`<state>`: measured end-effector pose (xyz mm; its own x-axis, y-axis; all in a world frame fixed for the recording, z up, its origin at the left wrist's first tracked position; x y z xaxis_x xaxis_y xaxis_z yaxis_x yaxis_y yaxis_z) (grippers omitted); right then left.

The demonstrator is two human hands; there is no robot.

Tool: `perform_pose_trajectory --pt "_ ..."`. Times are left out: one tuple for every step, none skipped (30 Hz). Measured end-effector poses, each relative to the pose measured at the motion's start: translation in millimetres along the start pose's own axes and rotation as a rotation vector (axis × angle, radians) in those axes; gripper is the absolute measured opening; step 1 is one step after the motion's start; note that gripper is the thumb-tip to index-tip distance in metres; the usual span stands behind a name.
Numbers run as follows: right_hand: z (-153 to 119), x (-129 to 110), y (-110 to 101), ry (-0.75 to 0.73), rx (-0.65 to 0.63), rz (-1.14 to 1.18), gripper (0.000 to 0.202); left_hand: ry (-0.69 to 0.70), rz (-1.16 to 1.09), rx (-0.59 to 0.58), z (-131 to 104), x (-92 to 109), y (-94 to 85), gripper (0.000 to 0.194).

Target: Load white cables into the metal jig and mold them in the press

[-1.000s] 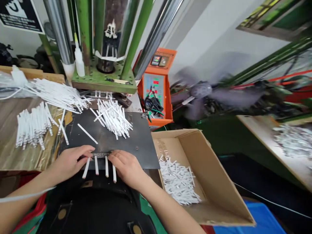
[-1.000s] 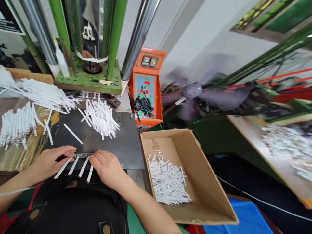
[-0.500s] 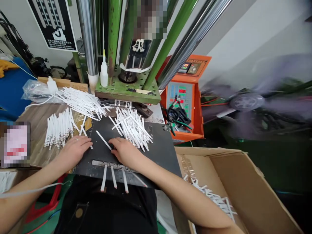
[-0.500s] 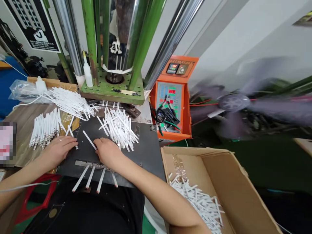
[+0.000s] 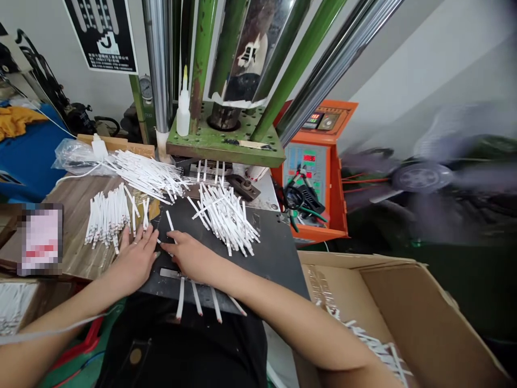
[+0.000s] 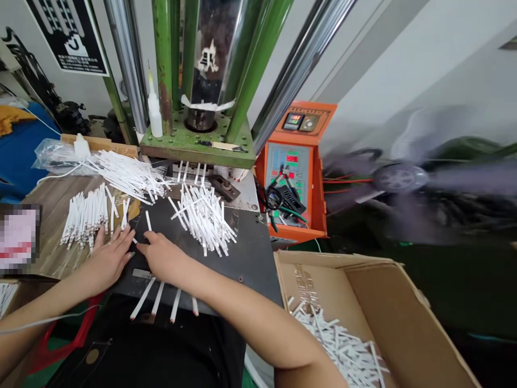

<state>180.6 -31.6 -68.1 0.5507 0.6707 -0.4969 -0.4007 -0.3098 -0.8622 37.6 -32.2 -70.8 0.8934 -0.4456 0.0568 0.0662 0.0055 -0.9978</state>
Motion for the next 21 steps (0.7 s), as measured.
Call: perform_pose_trajectory --pt "-2 1 0 -0.012 0.014 -0.004 0.039 0.027 -0.045 -0.015 -4 4 0.1 0.048" --pt "-5 3 0 -0.019 0.031 0.001 0.037 0.047 -0.089 -0.038 -8 8 -0.3 0.049" --pt "-9 5 -1 -0.02 0.053 0.012 0.036 0.06 -0.13 -0.065 -11 12 -1.1 0.05" --pt "-12 7 -2 -0.018 0.079 0.028 0.036 0.07 -0.167 -0.094 -12 17 -2.3 0.051" --pt "-15 8 -3 -0.013 0.106 0.047 0.036 0.079 -0.202 -0.124 -13 22 -3.7 0.052" --pt "-17 8 -5 -0.009 0.135 0.065 0.037 0.088 -0.233 -0.153 -12 28 -5.1 0.053" --pt "-19 9 -6 -0.005 0.161 0.083 0.038 0.096 -0.26 -0.18 -11 33 -6.8 0.054" --pt "-21 9 -8 -0.005 0.181 0.102 0.038 0.104 -0.282 -0.203 -10 37 -9.0 0.055" --pt "-23 9 -10 -0.01 0.198 0.123 0.038 0.113 -0.298 -0.218 -8 40 -11.9 0.055" --pt "-26 10 -15 -0.021 0.215 0.142 0.038 0.123 -0.305 -0.223 -5 41 -15.8 0.055" --pt "-29 13 -21 -0.036 0.234 0.156 0.036 0.132 -0.305 -0.217 -2 40 -20.6 0.055" --pt "-32 18 -30 -0.051 0.254 0.159 0.033 0.147 -0.3 -0.203 4 37 -26.1 0.055" --pt "-35 27 -42 -0.056 0.276 0.148 0.029 0.166 -0.291 -0.187 11 33 -31.7 0.054" --pt "-37 41 -55 -0.042 0.301 0.119 0.025 0.188 -0.277 -0.174 21 28 -36.7 0.053" --pt "-38 59 -71 0.002 0.329 0.068 0.022 0.21 -0.26 -0.163 34 23 -40.6 0.053" --pt "-37 81 -88 0.085 0.357 -0.002 0.022 0.231 -0.238 -0.149 52 18 -43.4 0.053" --pt "-34 106 -105 0.196 0.381 -0.081 0.025 0.253 -0.212 -0.133 73 15 -44.8 0.054" --pt "-30 132 -122 0.316 0.403 -0.158 0.029 0.267 -0.184 -0.114 98 12 -45.0 0.056" --pt "-25 156 -137 0.427 0.42 -0.221 0.034 0.266 -0.164 -0.083 126 11 -44.6 0.057" --pt "-18 179 -149 0.512 0.433 -0.266 0.038 0.253 -0.15 -0.053 155 11 -43.5 0.058" --pt "-10 198 -159 0.569 0.443 -0.292 0.041 0.217 -0.153 -0.019 185 11 -42.5 0.058"
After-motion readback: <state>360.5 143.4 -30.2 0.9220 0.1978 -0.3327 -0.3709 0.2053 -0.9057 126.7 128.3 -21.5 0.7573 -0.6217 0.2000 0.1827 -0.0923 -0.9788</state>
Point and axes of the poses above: each hand's wrist, its own z-axis towards the middle knuckle, its own y-axis out of the palm, x = y × z, the point moved 5 cm from there along z, towards the middle knuckle, and after that the axes turned 8 degrees about -y, right-handed, at the moved point
